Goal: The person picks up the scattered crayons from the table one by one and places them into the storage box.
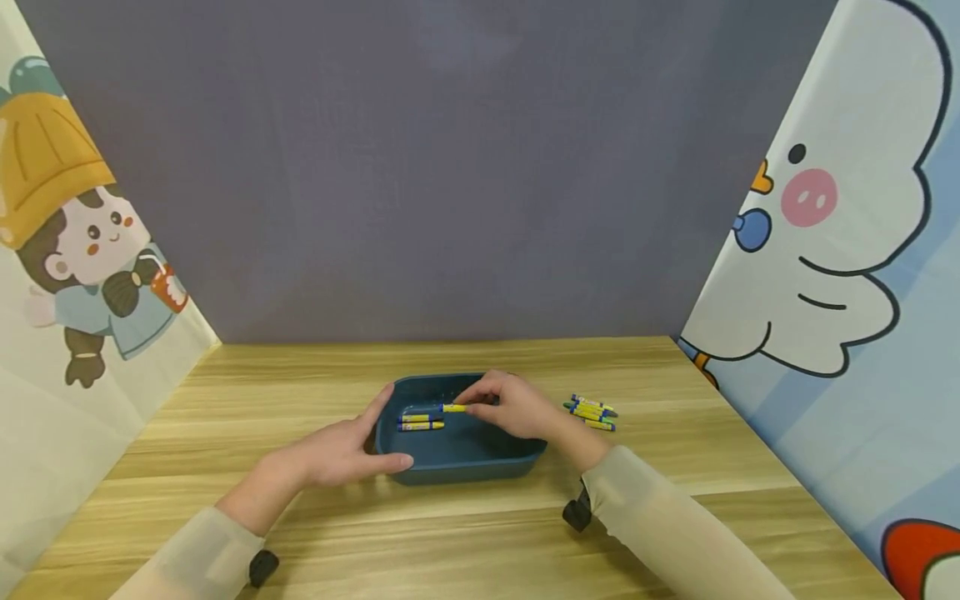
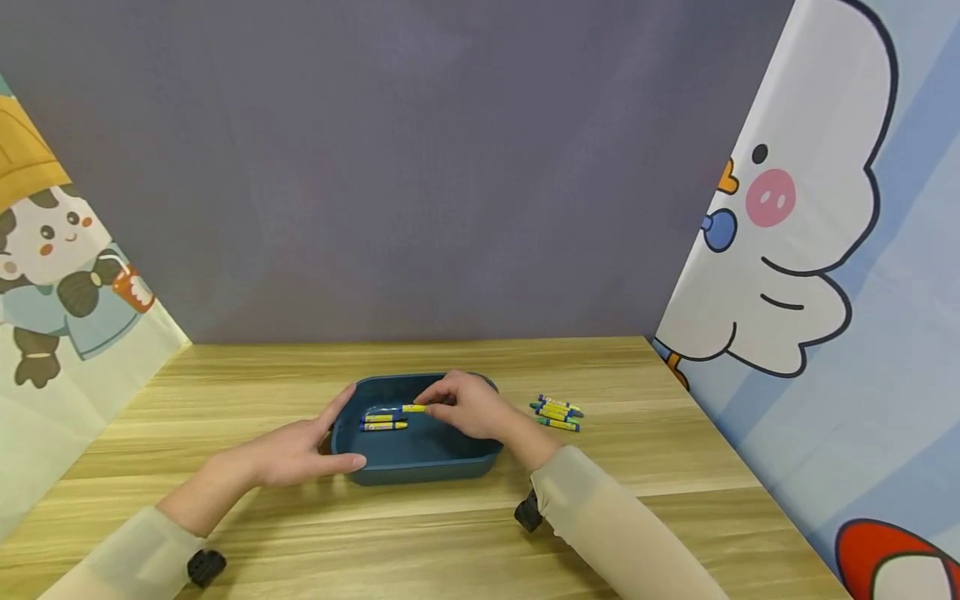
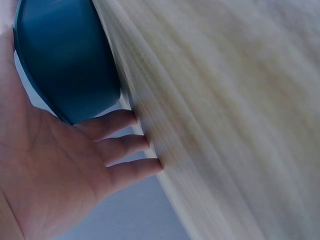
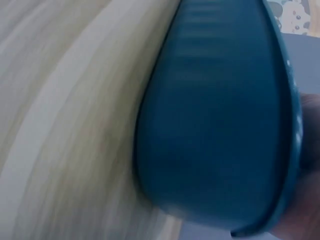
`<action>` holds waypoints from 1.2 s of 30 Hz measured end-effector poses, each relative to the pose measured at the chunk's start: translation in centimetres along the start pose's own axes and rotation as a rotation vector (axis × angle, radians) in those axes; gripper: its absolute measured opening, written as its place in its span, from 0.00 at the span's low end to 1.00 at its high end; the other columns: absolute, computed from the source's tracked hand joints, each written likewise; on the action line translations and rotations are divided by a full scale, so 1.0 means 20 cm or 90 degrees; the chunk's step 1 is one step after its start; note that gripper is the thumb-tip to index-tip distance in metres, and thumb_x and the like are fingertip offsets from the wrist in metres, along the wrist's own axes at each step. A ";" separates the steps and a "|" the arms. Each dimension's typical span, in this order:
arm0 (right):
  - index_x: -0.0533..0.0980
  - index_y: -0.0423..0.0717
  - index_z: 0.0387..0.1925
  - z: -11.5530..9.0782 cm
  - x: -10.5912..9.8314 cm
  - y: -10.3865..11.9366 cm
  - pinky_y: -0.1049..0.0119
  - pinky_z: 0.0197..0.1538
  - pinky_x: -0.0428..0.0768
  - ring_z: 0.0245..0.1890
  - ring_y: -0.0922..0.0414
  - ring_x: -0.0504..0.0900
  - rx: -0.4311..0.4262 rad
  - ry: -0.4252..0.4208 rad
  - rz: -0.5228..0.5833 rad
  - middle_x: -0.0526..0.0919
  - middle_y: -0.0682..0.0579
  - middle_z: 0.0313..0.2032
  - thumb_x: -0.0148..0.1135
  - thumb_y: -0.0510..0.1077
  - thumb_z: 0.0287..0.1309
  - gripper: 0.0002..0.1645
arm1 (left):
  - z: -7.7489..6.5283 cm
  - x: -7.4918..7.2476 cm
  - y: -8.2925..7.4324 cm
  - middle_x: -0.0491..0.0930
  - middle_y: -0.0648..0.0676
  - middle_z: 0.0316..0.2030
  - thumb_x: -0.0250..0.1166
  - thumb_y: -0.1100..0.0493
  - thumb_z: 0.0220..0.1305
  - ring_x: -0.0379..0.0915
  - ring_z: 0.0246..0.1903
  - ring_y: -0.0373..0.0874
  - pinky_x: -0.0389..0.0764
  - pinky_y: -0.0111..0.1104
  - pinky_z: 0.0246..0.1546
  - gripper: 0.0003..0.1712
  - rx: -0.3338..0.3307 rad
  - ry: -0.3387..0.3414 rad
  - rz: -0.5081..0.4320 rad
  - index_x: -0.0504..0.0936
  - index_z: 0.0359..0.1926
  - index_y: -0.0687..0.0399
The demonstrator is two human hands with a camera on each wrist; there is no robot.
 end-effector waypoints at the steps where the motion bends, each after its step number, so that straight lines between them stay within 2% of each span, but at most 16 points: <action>1: 0.89 0.60 0.60 0.01 0.02 0.01 0.63 0.48 0.78 0.44 0.62 0.77 -0.001 0.005 -0.003 0.85 0.57 0.51 0.65 0.46 0.80 0.14 | 0.00 0.00 0.00 0.80 0.67 0.70 0.66 0.22 0.69 0.83 0.60 0.53 0.79 0.57 0.65 0.73 -0.001 0.003 -0.002 0.28 0.91 0.44; 5: 0.89 0.58 0.59 0.06 0.08 0.05 0.62 0.46 0.78 0.42 0.61 0.77 -0.002 0.031 -0.001 0.84 0.56 0.51 0.65 0.46 0.80 0.14 | 0.00 0.00 0.00 0.78 0.67 0.72 0.66 0.22 0.69 0.83 0.62 0.54 0.79 0.58 0.66 0.73 -0.005 0.010 -0.008 0.27 0.90 0.43; 10: 0.90 0.60 0.56 0.12 0.16 0.10 0.64 0.44 0.77 0.39 0.62 0.76 -0.003 0.053 -0.015 0.83 0.57 0.49 0.66 0.47 0.79 0.12 | 0.00 0.02 0.00 0.78 0.69 0.71 0.66 0.22 0.69 0.85 0.58 0.53 0.81 0.57 0.62 0.73 -0.008 0.008 -0.003 0.28 0.91 0.43; 14: 0.91 0.60 0.54 0.16 0.23 0.12 0.65 0.44 0.77 0.39 0.62 0.76 0.011 0.054 -0.021 0.83 0.57 0.48 0.67 0.47 0.79 0.11 | 0.00 0.03 0.00 0.81 0.68 0.68 0.66 0.22 0.69 0.86 0.53 0.49 0.83 0.55 0.59 0.72 -0.009 0.016 -0.008 0.27 0.90 0.41; 18: 0.91 0.59 0.54 0.19 0.28 0.12 0.65 0.46 0.77 0.41 0.63 0.76 0.030 0.044 -0.024 0.84 0.58 0.47 0.67 0.46 0.78 0.11 | 0.00 0.02 0.00 0.80 0.67 0.69 0.65 0.22 0.70 0.85 0.55 0.50 0.82 0.55 0.60 0.72 -0.006 0.016 -0.006 0.28 0.91 0.41; 23: 0.92 0.58 0.53 0.21 0.30 0.10 0.66 0.48 0.77 0.43 0.64 0.76 0.030 0.039 -0.043 0.85 0.58 0.47 0.68 0.45 0.77 0.11 | 0.01 0.01 -0.01 0.81 0.66 0.68 0.66 0.23 0.70 0.84 0.54 0.48 0.82 0.54 0.60 0.72 -0.002 0.011 -0.001 0.28 0.91 0.43; 30: 0.92 0.59 0.53 0.22 0.31 0.10 0.66 0.51 0.79 0.44 0.66 0.77 0.022 0.064 -0.056 0.86 0.59 0.49 0.69 0.45 0.77 0.11 | 0.01 0.01 0.00 0.80 0.67 0.69 0.65 0.23 0.70 0.85 0.57 0.50 0.81 0.56 0.62 0.72 -0.005 0.019 -0.006 0.27 0.90 0.43; 36: 0.92 0.61 0.52 0.22 0.32 0.10 0.67 0.53 0.80 0.43 0.68 0.77 0.018 0.075 -0.085 0.86 0.61 0.45 0.72 0.45 0.75 0.11 | 0.01 0.01 0.00 0.80 0.68 0.70 0.66 0.23 0.71 0.85 0.58 0.52 0.81 0.56 0.62 0.72 -0.001 0.019 -0.005 0.27 0.90 0.43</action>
Point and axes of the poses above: each hand's wrist, its own z-axis towards the middle knuckle, its own x-axis out of the palm, y = z × x, the point moved 3 cm from there along z, towards the middle knuckle
